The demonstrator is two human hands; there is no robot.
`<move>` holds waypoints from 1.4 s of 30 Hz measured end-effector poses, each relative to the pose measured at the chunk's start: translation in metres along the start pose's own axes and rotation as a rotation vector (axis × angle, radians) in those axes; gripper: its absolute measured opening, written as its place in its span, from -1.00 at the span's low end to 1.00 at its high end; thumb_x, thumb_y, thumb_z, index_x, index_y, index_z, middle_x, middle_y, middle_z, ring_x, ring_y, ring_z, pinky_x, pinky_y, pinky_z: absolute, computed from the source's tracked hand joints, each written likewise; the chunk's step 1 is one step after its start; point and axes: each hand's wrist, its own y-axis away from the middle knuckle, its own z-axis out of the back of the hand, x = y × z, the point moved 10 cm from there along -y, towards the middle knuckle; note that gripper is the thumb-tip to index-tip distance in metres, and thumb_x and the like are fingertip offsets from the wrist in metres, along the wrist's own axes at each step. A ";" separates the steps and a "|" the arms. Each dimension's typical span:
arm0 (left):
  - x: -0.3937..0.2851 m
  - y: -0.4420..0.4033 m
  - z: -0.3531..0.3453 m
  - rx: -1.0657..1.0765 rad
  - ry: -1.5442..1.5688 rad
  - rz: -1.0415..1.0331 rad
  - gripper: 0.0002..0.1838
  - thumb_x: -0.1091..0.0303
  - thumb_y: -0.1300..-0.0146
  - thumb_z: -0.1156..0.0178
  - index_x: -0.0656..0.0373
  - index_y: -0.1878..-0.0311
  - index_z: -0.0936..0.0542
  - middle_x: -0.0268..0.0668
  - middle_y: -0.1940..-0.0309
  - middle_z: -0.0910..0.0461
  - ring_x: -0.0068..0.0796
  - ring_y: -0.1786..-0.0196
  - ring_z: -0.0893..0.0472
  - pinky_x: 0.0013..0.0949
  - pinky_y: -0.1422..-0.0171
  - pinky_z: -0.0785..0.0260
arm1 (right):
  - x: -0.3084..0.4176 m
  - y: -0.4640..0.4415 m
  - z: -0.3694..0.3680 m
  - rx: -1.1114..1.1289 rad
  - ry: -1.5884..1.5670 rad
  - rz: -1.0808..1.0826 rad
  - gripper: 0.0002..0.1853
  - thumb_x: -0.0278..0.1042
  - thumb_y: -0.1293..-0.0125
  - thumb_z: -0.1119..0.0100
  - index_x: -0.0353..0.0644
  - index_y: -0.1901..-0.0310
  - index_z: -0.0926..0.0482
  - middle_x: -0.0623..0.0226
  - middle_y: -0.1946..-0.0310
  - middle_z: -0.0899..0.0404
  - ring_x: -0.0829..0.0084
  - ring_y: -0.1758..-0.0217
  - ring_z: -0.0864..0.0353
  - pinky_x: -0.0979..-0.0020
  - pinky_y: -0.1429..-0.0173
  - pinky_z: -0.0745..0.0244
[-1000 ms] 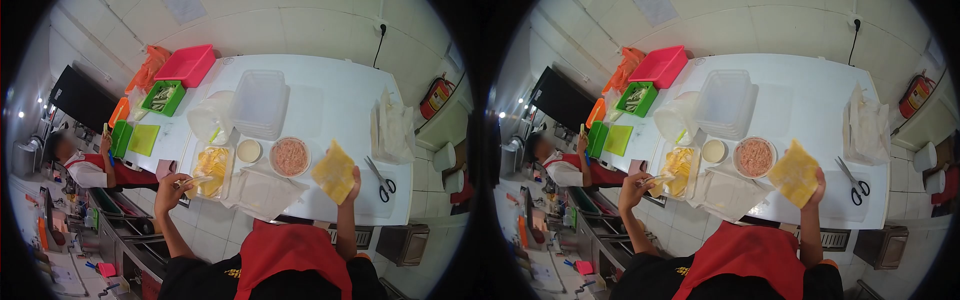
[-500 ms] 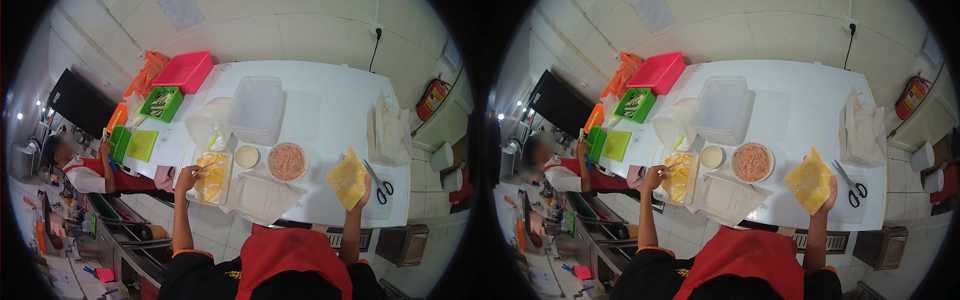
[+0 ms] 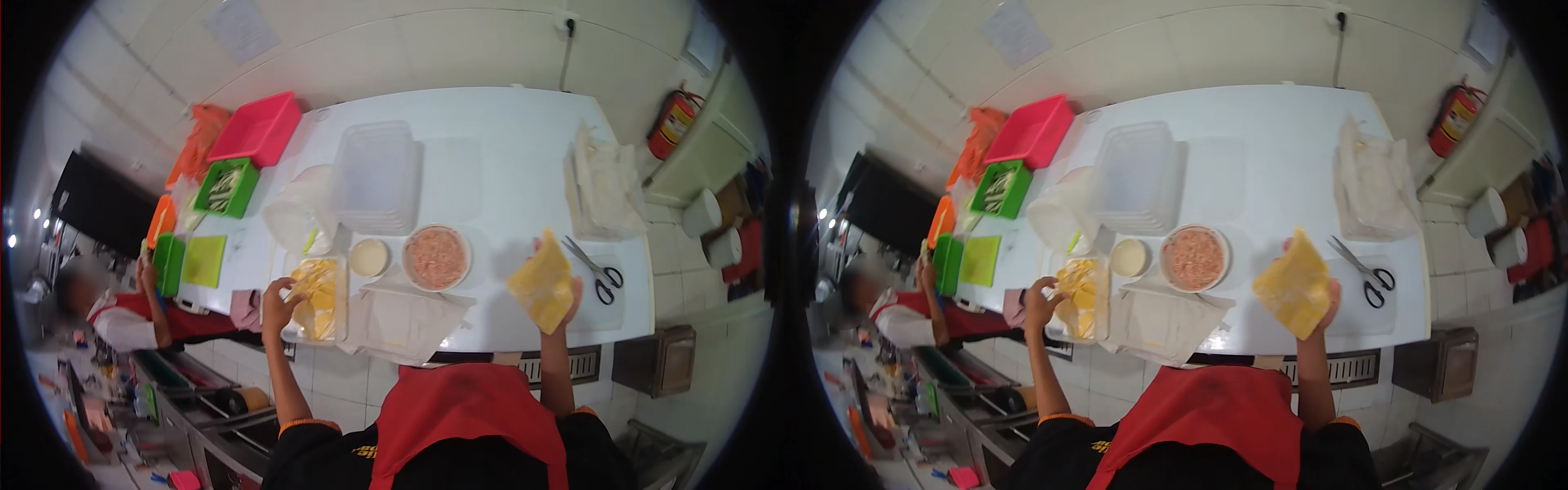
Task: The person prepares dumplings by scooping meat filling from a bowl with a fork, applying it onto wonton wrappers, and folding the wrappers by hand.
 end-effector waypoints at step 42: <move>-0.205 -0.070 -0.145 0.444 -0.472 -0.297 -0.83 0.44 -0.10 -0.23 -0.05 0.28 -0.72 -0.29 0.31 -0.68 -0.14 0.22 -0.66 -0.09 0.17 -0.49 | -0.098 0.032 0.099 -0.419 0.200 -0.603 -0.41 -0.18 -0.25 -0.01 -0.31 -0.28 -0.33 0.01 -0.16 -0.50 0.06 -0.16 -0.56 0.06 -0.27 -0.45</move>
